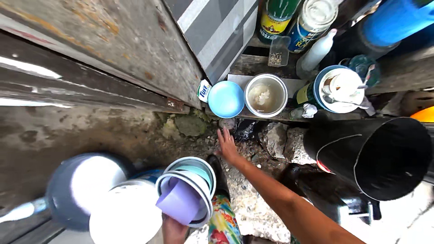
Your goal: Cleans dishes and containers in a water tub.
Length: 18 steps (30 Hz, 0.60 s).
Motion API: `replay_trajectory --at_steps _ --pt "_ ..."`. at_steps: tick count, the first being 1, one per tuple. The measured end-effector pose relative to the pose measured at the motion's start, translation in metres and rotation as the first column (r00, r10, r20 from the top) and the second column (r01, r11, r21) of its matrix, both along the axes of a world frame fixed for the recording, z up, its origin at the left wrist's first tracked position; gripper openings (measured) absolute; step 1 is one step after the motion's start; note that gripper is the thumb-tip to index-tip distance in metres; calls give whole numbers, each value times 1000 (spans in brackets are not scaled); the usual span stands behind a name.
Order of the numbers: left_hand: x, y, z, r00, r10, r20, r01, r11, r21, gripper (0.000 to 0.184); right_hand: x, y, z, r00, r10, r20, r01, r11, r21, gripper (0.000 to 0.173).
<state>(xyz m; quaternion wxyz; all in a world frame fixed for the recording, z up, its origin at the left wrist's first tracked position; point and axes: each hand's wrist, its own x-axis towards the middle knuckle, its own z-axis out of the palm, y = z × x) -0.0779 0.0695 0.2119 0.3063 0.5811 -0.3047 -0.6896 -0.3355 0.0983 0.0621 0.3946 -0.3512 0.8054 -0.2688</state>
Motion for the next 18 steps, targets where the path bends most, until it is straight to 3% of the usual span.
replay_trajectory --at_steps 3,7,11,13,16,18 --pt "-8 7 8 998 -60 -17 60 998 -21 29 14 70 22 988 14 155 -32 992 119 86" --pt "-35 24 28 987 -154 53 156 987 -45 38 -11 156 67 973 -31 231 -10 985 174 71" --pt "-70 51 43 961 -275 18 276 961 -14 46 -52 244 114 972 -177 158 173 984 37 50" --pt "-93 73 51 943 -323 78 327 944 -37 45 -71 289 135 945 -328 5 327 939 -105 39" --pt "-132 108 58 906 -415 88 420 907 -41 46 -105 357 144 741 -621 -256 516 770 -375 28" --pt "-161 137 63 893 -446 61 447 894 -12 47 -138 404 138 593 -748 -299 631 662 -404 26"
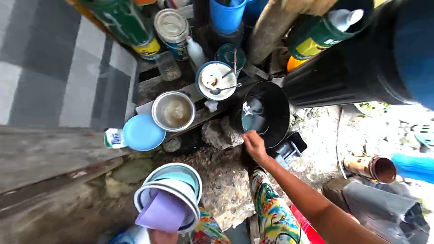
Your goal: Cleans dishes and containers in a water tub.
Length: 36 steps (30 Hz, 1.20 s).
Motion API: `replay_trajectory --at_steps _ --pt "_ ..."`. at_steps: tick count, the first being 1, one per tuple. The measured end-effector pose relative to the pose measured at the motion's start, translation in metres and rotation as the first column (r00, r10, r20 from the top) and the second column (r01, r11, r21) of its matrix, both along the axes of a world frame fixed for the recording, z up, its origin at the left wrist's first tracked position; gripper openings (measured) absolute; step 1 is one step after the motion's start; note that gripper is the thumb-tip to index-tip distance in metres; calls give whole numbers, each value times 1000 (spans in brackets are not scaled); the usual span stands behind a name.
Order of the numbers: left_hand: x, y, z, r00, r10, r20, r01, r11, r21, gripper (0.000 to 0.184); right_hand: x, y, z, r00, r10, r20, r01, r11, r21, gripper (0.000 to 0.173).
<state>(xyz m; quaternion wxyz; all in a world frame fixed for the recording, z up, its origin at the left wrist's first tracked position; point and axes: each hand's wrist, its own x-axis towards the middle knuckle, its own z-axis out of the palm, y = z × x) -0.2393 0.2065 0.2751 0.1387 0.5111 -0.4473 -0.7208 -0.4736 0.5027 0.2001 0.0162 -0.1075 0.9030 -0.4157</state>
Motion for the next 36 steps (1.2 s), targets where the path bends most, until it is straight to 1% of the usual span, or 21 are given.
replay_trajectory --at_steps 1,2,4,6,9,12,14,15,17,18,21,22,25,27,28,29,31,32,33,35,36 --pt "-16 17 3 1000 -14 6 14 1000 6 46 -18 23 -7 994 -85 72 82 996 35 28" --pt "-32 35 6 999 -23 22 22 1000 9 45 -39 46 -14 964 -148 223 130 987 94 33" --pt "-60 69 9 998 -47 38 46 998 33 44 -82 84 -37 800 -226 555 124 968 216 40" --pt "-84 100 6 997 -75 2 75 996 45 45 -115 106 -74 658 -303 689 128 947 294 47" --pt "-109 144 4 994 -109 3 109 993 44 43 -141 116 -117 563 -363 742 126 926 357 59" --pt "-115 174 -6 993 -115 20 113 990 80 42 -153 116 -140 524 -307 794 -91 907 411 61" --pt "-117 186 -11 991 -136 -1 135 986 99 36 -149 110 -156 542 -291 788 -247 841 480 58" --pt "-120 191 -13 991 -136 -1 135 983 125 36 -144 107 -162 566 -288 772 -276 817 507 57" --pt "-125 196 -18 988 -154 13 149 971 188 37 -140 100 -165 574 -281 769 -302 801 517 53" --pt "-127 197 -20 988 -151 14 145 968 204 38 -142 100 -166 568 -244 786 -353 791 500 50" --pt "-135 195 -24 988 -149 -40 154 962 224 27 -158 107 -172 493 -39 869 -560 750 352 50" --pt "-139 195 -23 987 -154 -39 159 962 222 25 -159 106 -173 487 -28 873 -586 730 350 51" --pt "-150 193 -18 979 -202 -28 203 955 216 21 -152 96 -158 443 -106 890 -575 729 373 51" --pt "-153 189 -20 973 -219 -74 230 949 218 19 -158 90 -159 384 -65 921 -643 697 318 55" --pt "-154 187 -21 974 -203 -97 220 949 227 21 -162 90 -162 381 -36 924 -658 692 298 57" --pt "-156 186 -21 977 -187 -105 207 950 232 20 -164 89 -165 412 -33 910 -634 707 313 57" --pt "-160 185 -18 978 -198 -60 206 958 198 19 -158 86 -162 499 -78 863 -566 725 393 52" --pt "-163 184 -18 977 -214 -23 214 961 174 23 -156 83 -160 489 -88 868 -576 714 398 50" --pt "-166 182 -19 975 -224 0 221 963 152 25 -157 80 -158 440 -72 895 -622 695 361 51" --pt "-173 179 -23 972 -233 -23 234 963 135 29 -163 84 -162 325 22 945 -729 643 236 53" --pt "-178 179 -25 972 -231 -40 234 963 129 30 -167 88 -160 295 45 955 -745 636 200 53"
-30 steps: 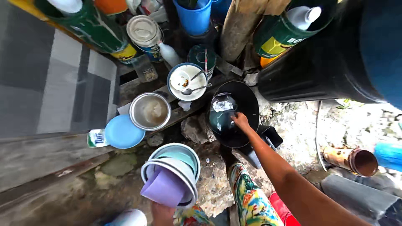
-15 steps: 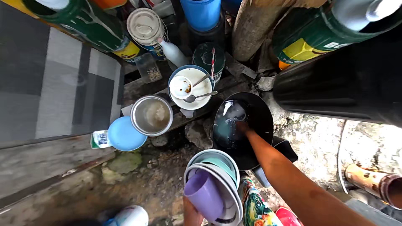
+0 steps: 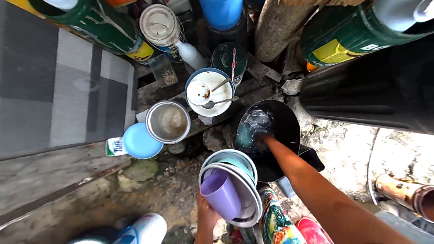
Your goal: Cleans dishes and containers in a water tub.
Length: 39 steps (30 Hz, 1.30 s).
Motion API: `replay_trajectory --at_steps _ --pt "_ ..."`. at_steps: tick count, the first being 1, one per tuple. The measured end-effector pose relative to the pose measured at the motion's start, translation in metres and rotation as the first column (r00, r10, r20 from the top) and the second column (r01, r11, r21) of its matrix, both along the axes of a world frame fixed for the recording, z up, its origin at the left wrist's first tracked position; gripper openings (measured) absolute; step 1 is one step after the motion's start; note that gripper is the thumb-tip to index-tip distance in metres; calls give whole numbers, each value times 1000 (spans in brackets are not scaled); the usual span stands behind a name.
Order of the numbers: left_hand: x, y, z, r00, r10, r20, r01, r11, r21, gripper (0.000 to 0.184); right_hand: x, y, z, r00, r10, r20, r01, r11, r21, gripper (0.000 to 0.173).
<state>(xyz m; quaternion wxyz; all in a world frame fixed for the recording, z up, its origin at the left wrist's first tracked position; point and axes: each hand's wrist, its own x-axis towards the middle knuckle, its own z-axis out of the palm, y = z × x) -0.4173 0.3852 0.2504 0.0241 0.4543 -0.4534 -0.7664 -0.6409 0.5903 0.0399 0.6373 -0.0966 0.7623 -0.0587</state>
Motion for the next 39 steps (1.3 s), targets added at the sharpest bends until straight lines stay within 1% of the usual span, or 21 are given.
replay_trajectory --at_steps 2,4,6,7,9,11,12,14,17,19,20,22,24,27,28,30,32,34,37,38,39 --pt "-8 2 0 1000 2 7 -2 1000 -11 32 3 8 9 997 -57 -44 59 998 39 55" --pt "-13 4 4 999 22 48 -21 1000 -11 35 22 8 15 981 -98 -167 117 988 105 46" --pt "-18 5 1 999 10 33 -10 1000 -8 42 31 7 15 966 -126 -226 156 980 120 45" --pt "-19 5 -1 1000 10 20 -10 1000 -6 43 26 8 17 961 -174 -216 200 974 102 47" --pt "-20 5 -2 1000 15 0 -15 1000 1 42 14 17 15 914 -374 -158 381 924 17 53" --pt "-23 8 -1 999 22 -25 -22 1000 5 41 11 28 25 779 -619 -95 612 785 -94 46" --pt "-23 8 -2 999 26 -41 -25 1000 10 43 12 29 34 687 -722 -82 709 691 -143 43" --pt "-25 8 -2 998 31 -51 -31 1000 6 47 15 26 53 486 -874 -26 857 482 -185 40" --pt "-26 10 -1 999 20 -41 -20 1000 1 52 18 26 82 177 -974 142 969 147 -201 34" --pt "-26 11 1 999 23 -32 -23 1000 -2 52 21 29 98 7 -960 281 977 -53 -205 25" --pt "-25 11 2 999 21 -31 -21 1000 -1 53 22 31 105 -46 -945 325 972 -117 -203 22" --pt "-23 12 3 999 9 -33 -9 1000 3 56 25 36 116 -110 -919 380 961 -196 -197 19" --pt "-19 12 5 1000 -3 -17 3 1000 -7 61 29 39 120 -170 -897 407 949 -261 -178 20" --pt "-13 14 7 1000 23 7 -22 1000 -8 61 35 45 119 -277 -863 423 924 -360 -130 25" --pt "-9 13 7 999 33 8 -33 999 -10 61 37 46 119 -292 -851 437 916 -380 -126 26" --pt "-3 13 8 999 50 17 -49 998 -32 56 39 47 123 -280 -848 450 908 -386 -163 28" --pt "2 13 9 999 42 17 -42 998 -42 55 42 52 130 -211 -877 432 900 -346 -264 26" --pt "4 10 11 998 56 -5 -57 998 -29 51 42 54 138 -83 -926 368 891 -235 -389 24" --pt "5 6 14 997 73 -7 -73 997 -37 48 42 54 150 159 -943 292 846 -23 -533 26" --pt "5 5 16 997 72 9 -72 996 -51 50 42 54 152 214 -935 283 832 22 -555 28" --pt "5 5 18 997 76 19 -75 996 -57 52 43 55 153 246 -927 285 823 44 -566 30"
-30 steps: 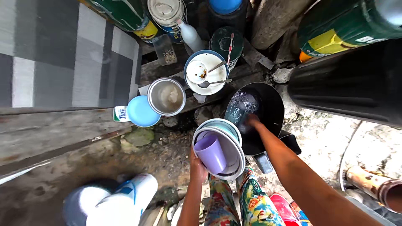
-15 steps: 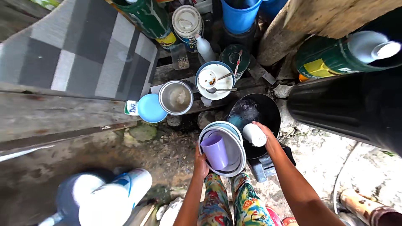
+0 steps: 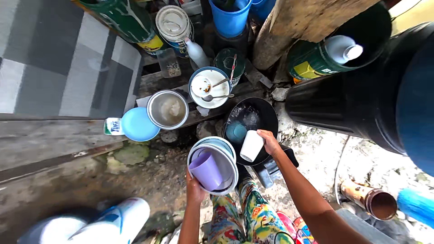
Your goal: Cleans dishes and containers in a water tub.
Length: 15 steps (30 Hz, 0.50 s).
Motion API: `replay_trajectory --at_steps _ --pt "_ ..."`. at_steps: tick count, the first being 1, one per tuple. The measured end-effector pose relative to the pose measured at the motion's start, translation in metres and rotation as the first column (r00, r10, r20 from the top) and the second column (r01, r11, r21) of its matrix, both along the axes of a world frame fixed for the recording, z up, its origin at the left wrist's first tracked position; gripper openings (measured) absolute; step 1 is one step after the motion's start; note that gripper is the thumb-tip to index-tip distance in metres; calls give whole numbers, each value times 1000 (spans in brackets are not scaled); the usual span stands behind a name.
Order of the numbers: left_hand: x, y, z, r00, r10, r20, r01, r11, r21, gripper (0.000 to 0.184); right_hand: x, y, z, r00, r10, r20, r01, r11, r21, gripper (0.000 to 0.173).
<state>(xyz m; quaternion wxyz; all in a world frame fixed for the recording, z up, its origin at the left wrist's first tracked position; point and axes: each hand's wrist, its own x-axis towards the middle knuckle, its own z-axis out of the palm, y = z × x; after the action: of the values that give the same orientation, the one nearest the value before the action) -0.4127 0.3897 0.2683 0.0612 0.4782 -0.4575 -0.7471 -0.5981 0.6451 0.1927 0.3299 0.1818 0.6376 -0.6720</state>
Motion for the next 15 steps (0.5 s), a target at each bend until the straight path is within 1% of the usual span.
replay_trajectory --at_steps 2,4,6,7,9,11,13,15 --pt "-2 -1 4 1000 12 8 -12 1000 4 53 1 1 -2 1000 25 -12 -25 999 -28 25" --pt "-4 -1 5 1000 14 2 -14 1000 5 49 2 2 -5 1000 28 4 -27 999 -36 18" --pt "-5 0 6 1000 20 9 -20 1000 6 46 4 0 -9 999 -26 41 26 1000 3 23" --pt "-5 1 4 1000 18 13 -18 1000 6 47 4 0 -11 997 -59 55 58 998 24 26" --pt "-5 2 1 1000 14 6 -14 1000 6 51 5 2 -12 988 -121 92 118 992 37 26" --pt "-5 4 0 1000 21 -10 -21 1000 5 49 5 1 -7 967 -202 152 201 979 25 27" --pt "-5 8 0 1000 22 -22 -21 1000 14 44 4 1 1 931 -305 201 311 950 4 32" --pt "-5 10 -2 999 22 -44 -20 999 33 38 1 -1 6 907 -369 202 379 925 -11 41"
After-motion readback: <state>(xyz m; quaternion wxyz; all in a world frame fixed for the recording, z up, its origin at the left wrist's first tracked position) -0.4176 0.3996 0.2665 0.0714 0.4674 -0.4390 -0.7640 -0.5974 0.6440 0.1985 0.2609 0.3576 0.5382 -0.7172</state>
